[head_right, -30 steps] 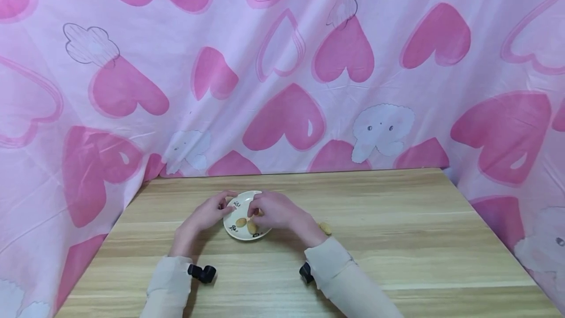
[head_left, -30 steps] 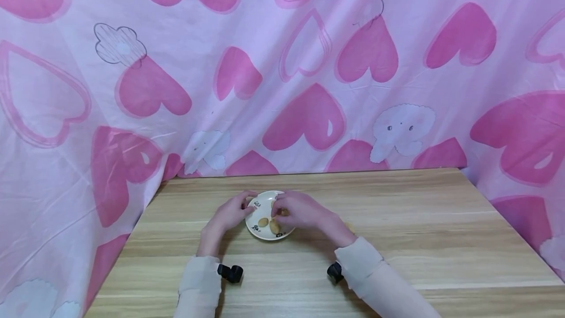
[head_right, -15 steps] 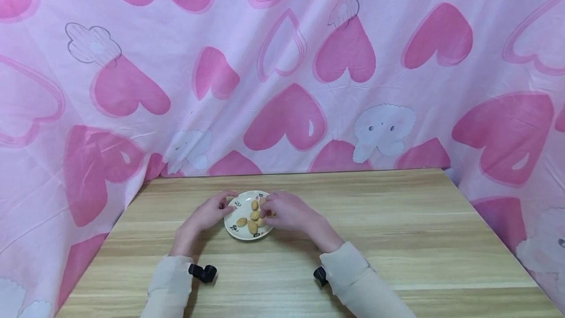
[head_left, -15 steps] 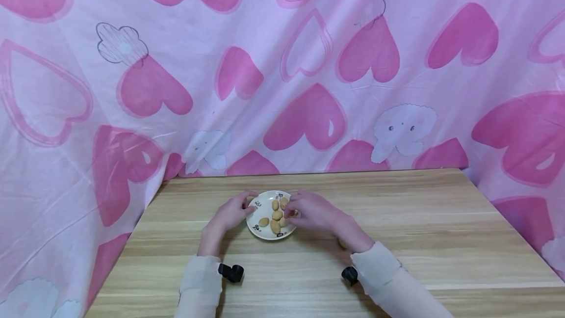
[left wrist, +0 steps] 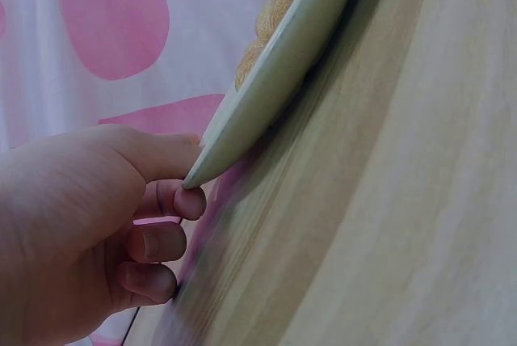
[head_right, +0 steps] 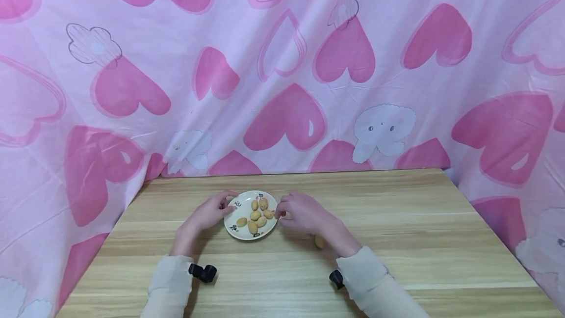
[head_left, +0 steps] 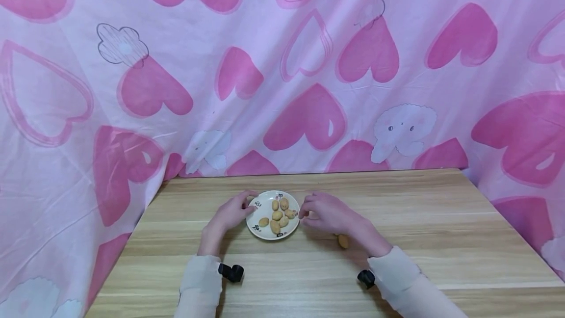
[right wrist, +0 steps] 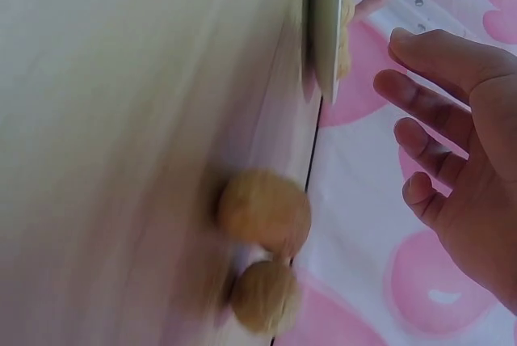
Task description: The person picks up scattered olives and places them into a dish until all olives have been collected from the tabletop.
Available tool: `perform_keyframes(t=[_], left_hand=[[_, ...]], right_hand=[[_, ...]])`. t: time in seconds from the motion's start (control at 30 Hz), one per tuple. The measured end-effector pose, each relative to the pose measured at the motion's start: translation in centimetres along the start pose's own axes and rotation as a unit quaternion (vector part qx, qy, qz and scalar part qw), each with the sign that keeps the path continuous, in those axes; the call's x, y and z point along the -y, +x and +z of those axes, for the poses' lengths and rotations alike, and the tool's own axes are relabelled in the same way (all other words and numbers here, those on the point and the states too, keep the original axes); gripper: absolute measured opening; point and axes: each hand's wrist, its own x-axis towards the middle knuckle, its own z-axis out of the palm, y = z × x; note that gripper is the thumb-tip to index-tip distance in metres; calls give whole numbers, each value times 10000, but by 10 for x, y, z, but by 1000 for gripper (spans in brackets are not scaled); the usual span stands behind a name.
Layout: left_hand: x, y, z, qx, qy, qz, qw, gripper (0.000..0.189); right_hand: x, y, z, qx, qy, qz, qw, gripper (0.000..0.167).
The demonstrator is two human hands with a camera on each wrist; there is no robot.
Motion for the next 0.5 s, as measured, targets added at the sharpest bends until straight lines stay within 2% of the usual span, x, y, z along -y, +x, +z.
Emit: perform_keyframes(t=[0.5], left_hand=[[-1,0,1,-33,-70,-16,10000,41]], right_hand=[[-25,-33,-6,141,182,323,9992,11]])
